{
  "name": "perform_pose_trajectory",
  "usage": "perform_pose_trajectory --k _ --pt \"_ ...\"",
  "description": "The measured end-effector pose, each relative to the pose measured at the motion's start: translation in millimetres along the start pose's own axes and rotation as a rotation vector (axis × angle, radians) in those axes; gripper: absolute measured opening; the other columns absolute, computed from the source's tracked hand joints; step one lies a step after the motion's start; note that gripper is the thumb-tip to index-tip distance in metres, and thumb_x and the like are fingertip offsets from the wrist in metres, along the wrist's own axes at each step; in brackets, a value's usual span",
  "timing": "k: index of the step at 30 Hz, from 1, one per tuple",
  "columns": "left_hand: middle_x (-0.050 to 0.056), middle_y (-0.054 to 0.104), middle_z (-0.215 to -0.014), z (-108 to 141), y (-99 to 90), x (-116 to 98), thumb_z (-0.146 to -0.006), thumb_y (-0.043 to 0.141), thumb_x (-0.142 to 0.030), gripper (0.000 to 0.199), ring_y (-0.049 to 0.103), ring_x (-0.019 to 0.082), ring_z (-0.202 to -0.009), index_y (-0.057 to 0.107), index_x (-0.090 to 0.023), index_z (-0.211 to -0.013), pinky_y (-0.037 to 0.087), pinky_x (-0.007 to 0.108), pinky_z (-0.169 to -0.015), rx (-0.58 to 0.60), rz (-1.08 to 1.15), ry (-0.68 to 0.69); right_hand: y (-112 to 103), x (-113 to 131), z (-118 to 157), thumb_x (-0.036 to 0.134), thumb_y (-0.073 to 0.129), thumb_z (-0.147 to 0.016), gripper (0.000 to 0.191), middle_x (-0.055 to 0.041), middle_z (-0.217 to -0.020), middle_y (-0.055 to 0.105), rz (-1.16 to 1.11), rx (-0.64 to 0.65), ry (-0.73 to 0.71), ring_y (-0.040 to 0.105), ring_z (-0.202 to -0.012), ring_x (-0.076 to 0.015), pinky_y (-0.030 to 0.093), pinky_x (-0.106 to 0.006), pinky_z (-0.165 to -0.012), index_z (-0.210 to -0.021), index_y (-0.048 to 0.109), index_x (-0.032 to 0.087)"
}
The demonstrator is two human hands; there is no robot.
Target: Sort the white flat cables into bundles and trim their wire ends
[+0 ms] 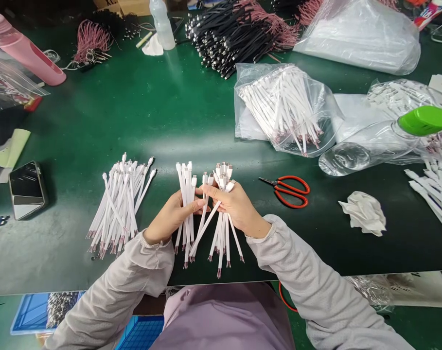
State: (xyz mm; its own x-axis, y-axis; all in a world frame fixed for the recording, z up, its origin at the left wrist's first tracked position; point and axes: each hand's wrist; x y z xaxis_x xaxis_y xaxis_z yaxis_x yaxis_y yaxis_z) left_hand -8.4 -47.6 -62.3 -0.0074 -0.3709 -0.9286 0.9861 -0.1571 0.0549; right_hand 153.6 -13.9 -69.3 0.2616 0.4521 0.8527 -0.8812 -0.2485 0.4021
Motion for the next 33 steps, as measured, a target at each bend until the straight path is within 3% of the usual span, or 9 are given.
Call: perform_pose_trajectory --k 5,8,14,19,22,24,26,29,33 --pt "0.006 0.070 -0.098 2.2 -15.7 -12.6 -0.085 0.060 -0.035 0.028 0.065 0.021 -0.091 0.065 -0.015 -0.103 0.049 0.032 -0.085 0.151 -0.331 0.068 -1.0 -2.0 -0.9 0.038 0.076 -0.074 0.032 0.0083 -0.054 0.036 0.107 -0.128 -0.119 0.028 -0.047 -0.0047 0.025 -0.022 -0.045 -0.067 0.052 0.017" --pt "0.003 0.071 -0.091 2.0 -18.0 -14.9 -0.084 0.061 -0.034 0.024 0.064 0.019 -0.086 0.069 -0.017 -0.099 0.047 0.029 -0.080 0.094 -0.402 0.068 -4.6 -6.4 -2.1 0.041 0.074 -0.076 0.035 0.0073 -0.057 0.038 0.234 -0.186 -0.180 0.032 -0.052 -0.0061 0.029 -0.023 -0.050 -0.067 0.050 0.018" --pt "0.001 0.066 -0.072 0.5 -11.6 -6.7 -0.076 0.071 -0.041 0.026 0.058 0.014 -0.064 0.069 -0.016 -0.081 0.043 0.024 -0.060 -0.088 -0.305 0.049 -5.4 -6.0 -1.2 0.045 0.068 -0.079 0.037 0.0053 -0.058 0.041 0.471 -0.263 -0.253 0.040 -0.057 -0.0102 0.034 -0.027 -0.058 -0.065 0.045 0.019" --pt "0.004 0.069 -0.076 0.3 -4.8 -2.6 -0.081 0.066 -0.043 0.028 0.063 0.017 -0.068 0.066 -0.015 -0.083 0.048 0.026 -0.067 -0.081 -0.122 0.057 -2.5 -0.9 1.2 0.042 0.062 -0.084 0.027 0.0008 -0.070 0.053 0.555 -0.246 -0.274 0.050 -0.068 -0.0148 0.039 -0.030 -0.066 -0.072 0.056 0.018" --pt "0.003 0.069 -0.077 -0.6 -2.4 -0.5 -0.078 0.070 -0.039 0.027 0.065 0.018 -0.073 0.066 -0.015 -0.089 0.050 0.028 -0.071 -0.098 -0.013 0.058 -2.4 -2.1 0.2 0.042 0.059 -0.086 0.027 -0.0010 -0.073 0.057 0.483 -0.202 -0.244 0.054 -0.071 -0.0162 0.043 -0.031 -0.070 -0.074 0.059 0.018" --pt "0.002 0.067 -0.073 -1.3 -1.8 1.4 -0.077 0.071 -0.039 0.027 0.062 0.015 -0.067 0.066 -0.014 -0.087 0.049 0.025 -0.066 -0.124 -0.017 0.063 -2.0 -3.3 -0.8 0.041 0.062 -0.084 0.025 0.0008 -0.069 0.055 0.311 -0.132 -0.192 0.053 -0.064 -0.0143 0.045 -0.031 -0.066 -0.074 0.059 0.018" --pt "0.000 0.063 -0.067 -1.9 -1.5 3.3 -0.076 0.072 -0.039 0.027 0.056 0.012 -0.058 0.066 -0.014 -0.082 0.046 0.022 -0.057 -0.146 -0.023 0.075 -0.4 -3.6 -1.3 0.038 0.070 -0.078 0.022 0.0053 -0.060 0.048 0.104 -0.058 -0.102 0.047 -0.053 -0.0106 0.045 -0.029 -0.058 -0.082 0.060 0.019" --pt "-0.002 0.059 -0.062 -2.9 -0.8 5.1 -0.074 0.073 -0.040 0.027 0.049 0.009 -0.052 0.065 -0.013 -0.078 0.042 0.020 -0.049 -0.141 -0.015 0.091 3.3 -2.6 -0.6 0.034 0.080 -0.067 0.034 0.0095 -0.054 0.040 -0.047 0.026 0.023 0.035 -0.046 -0.0060 0.040 -0.024 -0.049 -0.092 0.063 0.018" --pt "-0.001 0.061 -0.063 -2.6 1.5 4.5 -0.075 0.072 -0.041 0.029 0.052 0.010 -0.052 0.065 -0.013 -0.077 0.044 0.021 -0.050 -0.130 -0.066 0.099 6.0 -1.9 0.0 0.035 0.086 -0.059 0.035 0.0091 -0.051 0.038 -0.045 -0.012 0.061 0.031 -0.045 -0.0039 0.031 -0.021 -0.043 -0.073 0.060 0.015"
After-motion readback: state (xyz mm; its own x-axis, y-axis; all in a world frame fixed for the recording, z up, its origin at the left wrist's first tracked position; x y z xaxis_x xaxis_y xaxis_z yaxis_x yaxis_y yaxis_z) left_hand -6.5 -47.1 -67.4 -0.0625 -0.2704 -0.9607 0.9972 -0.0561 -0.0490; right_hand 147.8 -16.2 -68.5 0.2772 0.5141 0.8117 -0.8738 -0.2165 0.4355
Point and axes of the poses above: each hand's wrist, its own z-axis away from the middle knuckle, its own y-axis out of the palm, x = y × z
